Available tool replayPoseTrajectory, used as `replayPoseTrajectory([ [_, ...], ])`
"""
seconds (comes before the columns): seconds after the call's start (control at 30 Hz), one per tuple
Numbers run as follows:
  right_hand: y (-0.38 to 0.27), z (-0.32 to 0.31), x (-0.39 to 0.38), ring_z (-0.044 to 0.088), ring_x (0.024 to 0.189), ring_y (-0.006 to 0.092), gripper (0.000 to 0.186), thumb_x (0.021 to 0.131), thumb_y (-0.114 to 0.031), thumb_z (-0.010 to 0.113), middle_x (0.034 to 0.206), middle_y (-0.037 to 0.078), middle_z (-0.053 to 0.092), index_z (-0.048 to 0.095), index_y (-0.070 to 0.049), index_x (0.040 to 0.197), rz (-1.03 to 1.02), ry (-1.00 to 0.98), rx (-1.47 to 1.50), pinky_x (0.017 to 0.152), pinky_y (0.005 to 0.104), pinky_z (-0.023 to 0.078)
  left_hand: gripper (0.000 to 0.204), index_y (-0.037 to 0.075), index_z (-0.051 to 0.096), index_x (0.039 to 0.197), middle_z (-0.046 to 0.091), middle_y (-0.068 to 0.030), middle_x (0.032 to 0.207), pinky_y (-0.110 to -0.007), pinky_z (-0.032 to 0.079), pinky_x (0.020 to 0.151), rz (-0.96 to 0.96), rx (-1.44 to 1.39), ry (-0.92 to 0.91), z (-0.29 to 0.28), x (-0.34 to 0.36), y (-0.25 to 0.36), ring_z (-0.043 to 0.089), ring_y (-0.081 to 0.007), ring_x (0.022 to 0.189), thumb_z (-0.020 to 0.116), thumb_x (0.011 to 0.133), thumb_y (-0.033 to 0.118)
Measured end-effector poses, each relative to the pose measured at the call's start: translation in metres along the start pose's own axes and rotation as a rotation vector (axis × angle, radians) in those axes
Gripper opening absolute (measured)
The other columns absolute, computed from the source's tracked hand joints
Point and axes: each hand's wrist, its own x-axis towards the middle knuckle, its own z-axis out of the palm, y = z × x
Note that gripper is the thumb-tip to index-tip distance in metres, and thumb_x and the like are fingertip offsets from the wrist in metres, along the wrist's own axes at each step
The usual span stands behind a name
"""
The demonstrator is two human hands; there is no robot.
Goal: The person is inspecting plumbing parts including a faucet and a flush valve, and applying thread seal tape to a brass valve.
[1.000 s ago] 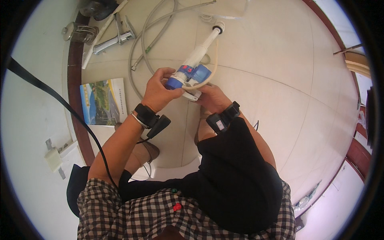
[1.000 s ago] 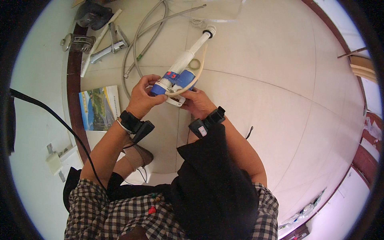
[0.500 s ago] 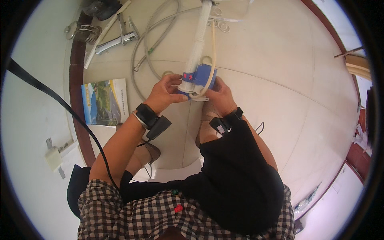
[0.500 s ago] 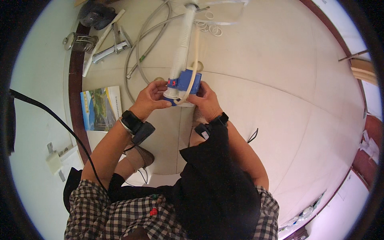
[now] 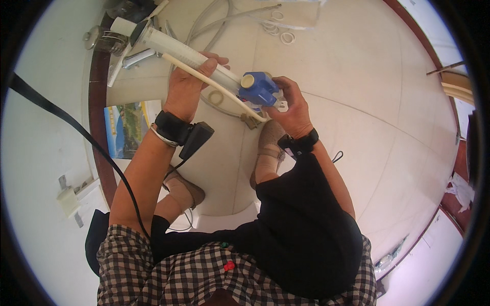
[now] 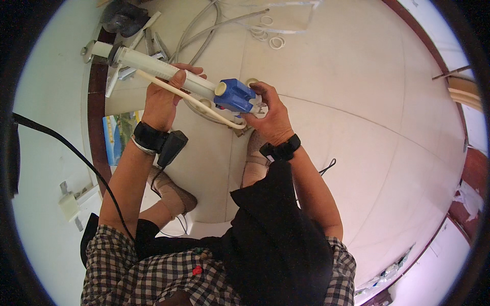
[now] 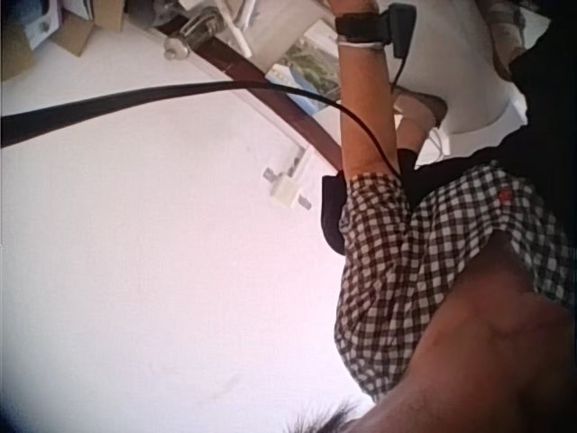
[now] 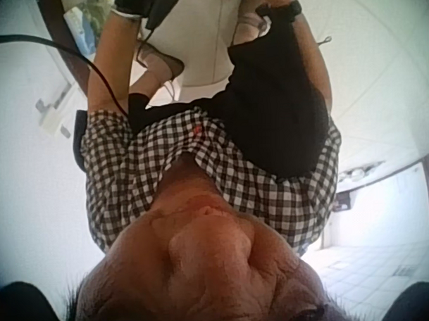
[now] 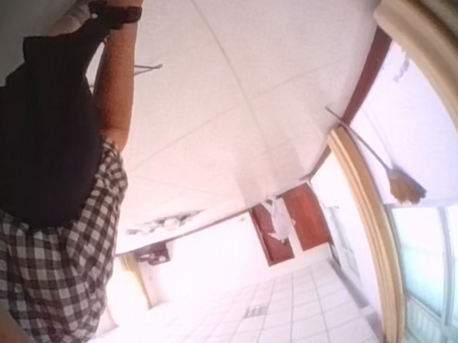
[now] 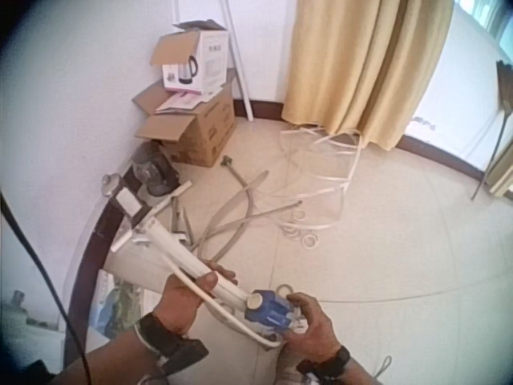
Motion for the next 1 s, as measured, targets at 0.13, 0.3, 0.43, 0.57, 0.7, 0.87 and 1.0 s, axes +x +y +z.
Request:
replayPoseTrajectory([
  [0.13,-0.007,0.001,-0.006,0.055,0.106,0.0188,0.06,0.067,-0.001,0.072,0.115,0.009,0.054,0.045,-0.001,0.12,0.018,0.049,-0.185,0.093,0.0312,0.045,0.023,0.0,0.056,0.105,0.064,-0.0141,0.101,-0.036,0.051,0.085,0.066,0.042,0.034,0.008,0.001,-0.004,0.063,-0.0264,0.1,0.054,0.093,0.02],
  [0.3,-0.019,-0.009,-0.009,0.055,0.104,0.0184,0.062,0.065,0.0,0.073,0.115,0.01,0.053,0.045,0.0,0.12,0.124,-0.034,-0.015,0.089,0.0302,0.046,0.024,-0.001,0.056,0.103,0.064,-0.0134,0.098,-0.036,0.052,0.084,-0.032,-0.057,0.064,0.008,0.003,0.0,0.063,-0.0273,0.097,0.054,0.093,0.021],
  [0.43,-0.025,-0.006,-0.002,0.058,0.096,0.0185,0.06,0.066,-0.008,0.072,0.104,0.009,0.057,0.045,-0.001,0.119,0.11,0.074,0.246,0.085,0.0301,0.048,0.026,-0.002,0.055,0.101,0.063,-0.0152,0.099,-0.037,0.052,0.083,-0.069,-0.166,0.111,0.009,0.009,-0.002,0.064,-0.0301,0.096,0.054,0.093,0.023],
  [0.57,-0.033,-0.002,0.002,0.058,0.087,0.0162,0.053,0.068,-0.011,0.071,0.096,0.008,0.059,0.048,-0.001,0.115,0.316,0.039,0.281,0.077,0.0274,0.049,0.028,-0.002,0.051,0.1,0.062,-0.0173,0.097,-0.04,0.054,0.081,-0.143,-0.283,0.229,-0.001,0.013,-0.013,0.064,-0.0337,0.093,0.054,0.093,0.025],
  [0.7,-0.041,-0.007,-0.003,0.059,0.082,0.0152,0.05,0.068,-0.012,0.073,0.091,0.008,0.061,0.051,-0.002,0.112,0.301,0.012,0.109,0.073,0.0266,0.05,0.027,-0.001,0.05,0.1,0.061,-0.0173,0.093,-0.043,0.054,0.079,-0.203,-0.318,0.268,0.006,0.019,-0.021,0.065,-0.0346,0.09,0.054,0.093,0.025],
  [0.87,-0.05,-0.03,-0.02,0.06,0.08,0.0198,0.057,0.062,-0.016,0.076,0.089,0.012,0.061,0.051,0.002,0.111,0.162,0.181,-0.168,0.072,0.0322,0.05,0.028,0.001,0.05,0.112,0.06,-0.0118,0.103,-0.04,0.047,0.089,0.135,-0.153,-0.151,0.005,0.046,-0.078,0.059,-0.0233,0.097,0.051,0.094,0.023],
  [1.0,-0.052,0.013,0.001,0.055,0.082,0.0157,0.054,0.06,-0.026,0.075,0.087,0.01,0.059,0.056,0.0,0.104,0.186,0.178,0.172,0.072,0.0301,0.047,0.028,0.001,0.054,0.112,0.059,-0.0132,0.107,-0.035,0.046,0.092,-0.09,-0.477,0.064,-0.083,0.06,-0.088,0.057,-0.0209,0.105,0.05,0.096,0.024],
])
